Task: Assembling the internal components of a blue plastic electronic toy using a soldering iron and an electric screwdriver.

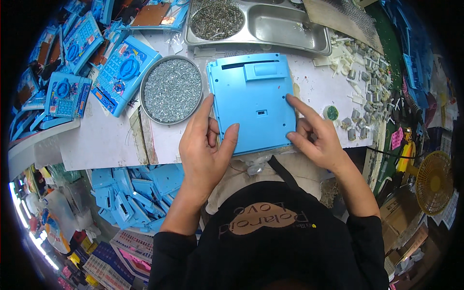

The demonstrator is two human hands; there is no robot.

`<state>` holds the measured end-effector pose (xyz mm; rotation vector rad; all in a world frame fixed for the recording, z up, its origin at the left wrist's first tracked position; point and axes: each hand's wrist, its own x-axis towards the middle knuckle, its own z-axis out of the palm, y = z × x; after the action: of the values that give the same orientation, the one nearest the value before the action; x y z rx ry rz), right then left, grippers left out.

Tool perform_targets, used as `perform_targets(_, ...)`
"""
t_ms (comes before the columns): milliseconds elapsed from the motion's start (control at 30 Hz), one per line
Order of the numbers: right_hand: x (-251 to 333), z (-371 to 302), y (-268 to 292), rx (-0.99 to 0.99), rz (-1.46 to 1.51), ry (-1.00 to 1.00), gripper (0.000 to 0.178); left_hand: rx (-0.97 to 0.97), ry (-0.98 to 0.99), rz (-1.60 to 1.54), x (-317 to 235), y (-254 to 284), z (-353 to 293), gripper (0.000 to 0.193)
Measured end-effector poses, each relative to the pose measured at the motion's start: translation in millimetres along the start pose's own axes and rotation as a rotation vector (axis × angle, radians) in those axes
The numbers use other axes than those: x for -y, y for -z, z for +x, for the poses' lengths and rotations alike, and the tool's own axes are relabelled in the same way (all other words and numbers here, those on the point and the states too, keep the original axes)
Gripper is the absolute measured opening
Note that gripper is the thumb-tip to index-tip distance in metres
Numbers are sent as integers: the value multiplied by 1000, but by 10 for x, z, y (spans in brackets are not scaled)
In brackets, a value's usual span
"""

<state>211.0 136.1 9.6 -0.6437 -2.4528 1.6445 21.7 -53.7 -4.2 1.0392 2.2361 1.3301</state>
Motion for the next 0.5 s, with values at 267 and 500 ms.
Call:
perform_targets(267,76,58,6,3,-371,117,70,-48,-133,224,-93,14,-118,60)
perform_targets(500,259,114,98,90,-635,3,71,29,-11,85,-4,63,-149,55)
